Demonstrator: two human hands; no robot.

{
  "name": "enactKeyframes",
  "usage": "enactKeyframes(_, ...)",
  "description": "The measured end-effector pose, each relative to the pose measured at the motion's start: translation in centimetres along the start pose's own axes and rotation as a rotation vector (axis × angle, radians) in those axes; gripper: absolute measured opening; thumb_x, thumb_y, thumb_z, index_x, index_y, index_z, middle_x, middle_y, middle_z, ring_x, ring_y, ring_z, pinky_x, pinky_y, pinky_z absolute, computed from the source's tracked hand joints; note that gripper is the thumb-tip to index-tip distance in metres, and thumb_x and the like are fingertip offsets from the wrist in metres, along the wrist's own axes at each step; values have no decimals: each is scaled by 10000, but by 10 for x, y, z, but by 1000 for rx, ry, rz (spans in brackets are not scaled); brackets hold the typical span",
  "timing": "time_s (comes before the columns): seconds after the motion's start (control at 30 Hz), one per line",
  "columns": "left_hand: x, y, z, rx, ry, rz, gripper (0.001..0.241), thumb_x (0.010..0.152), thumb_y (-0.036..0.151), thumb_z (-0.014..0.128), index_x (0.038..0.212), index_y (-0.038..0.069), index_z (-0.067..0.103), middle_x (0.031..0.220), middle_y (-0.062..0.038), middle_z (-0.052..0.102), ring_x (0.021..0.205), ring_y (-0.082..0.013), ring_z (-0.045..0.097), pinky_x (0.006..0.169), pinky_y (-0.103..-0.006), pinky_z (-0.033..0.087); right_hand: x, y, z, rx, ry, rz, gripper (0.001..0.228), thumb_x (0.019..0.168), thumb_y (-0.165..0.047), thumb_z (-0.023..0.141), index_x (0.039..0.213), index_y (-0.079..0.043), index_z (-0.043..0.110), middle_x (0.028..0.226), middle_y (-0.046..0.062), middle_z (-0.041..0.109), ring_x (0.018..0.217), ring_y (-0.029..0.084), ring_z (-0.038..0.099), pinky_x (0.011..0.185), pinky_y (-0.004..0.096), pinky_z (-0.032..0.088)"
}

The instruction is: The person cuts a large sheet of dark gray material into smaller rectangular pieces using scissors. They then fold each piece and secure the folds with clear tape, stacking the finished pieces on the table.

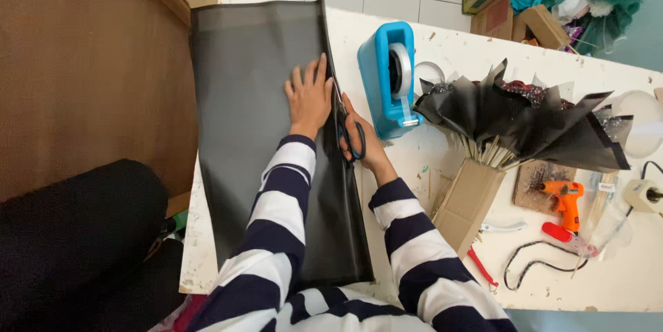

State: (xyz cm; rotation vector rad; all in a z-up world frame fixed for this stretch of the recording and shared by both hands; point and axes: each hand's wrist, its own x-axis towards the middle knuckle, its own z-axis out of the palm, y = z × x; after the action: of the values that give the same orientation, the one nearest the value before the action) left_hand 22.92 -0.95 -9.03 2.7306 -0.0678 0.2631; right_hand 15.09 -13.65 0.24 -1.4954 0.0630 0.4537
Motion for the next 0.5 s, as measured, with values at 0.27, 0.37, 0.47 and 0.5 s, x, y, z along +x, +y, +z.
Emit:
enactKeyframes(0.27,4,14,-26,115,-350,-68,508,1049,412,103,1540,304,38,1609,118,8,1483,-234,-17,1169,-543,-78,11,-4,4,-2,38,11,788,903,-621,379,1501,-119,273,514,80,522,344,165,533,305,204,443)
enactKeyframes(0.37,6,14,-29,133,-365,-66,504,1050,393,87,1542,306,19,1606,131,-4,1484,-228,-16,1171,-540,-75,21,-6,6,16,18,-25,794,907,-610,387,1501,-99,254,500,93,528,345,164,532,307,213,439)
enactKeyframes(0.47,6,14,-28,118,-347,-70,496,1055,386,86,1541,312,23,1606,132,10,1483,-221,-5,1169,-533,-77,24,-34,12,85,6,-29,800,903,-600,428,1502,-100,253,519,91,553,362,145,537,333,198,464)
enactKeyframes(0.5,6,13,-28,119,-344,-69,496,1055,386,86,1541,312,23,1606,132,10,1483,-221,-5,1169,-533,-77,25,-37,11,86,6,-32,800,903,-600,428,1502,-100,253,519,91,553,362,145,537,333,198,464)
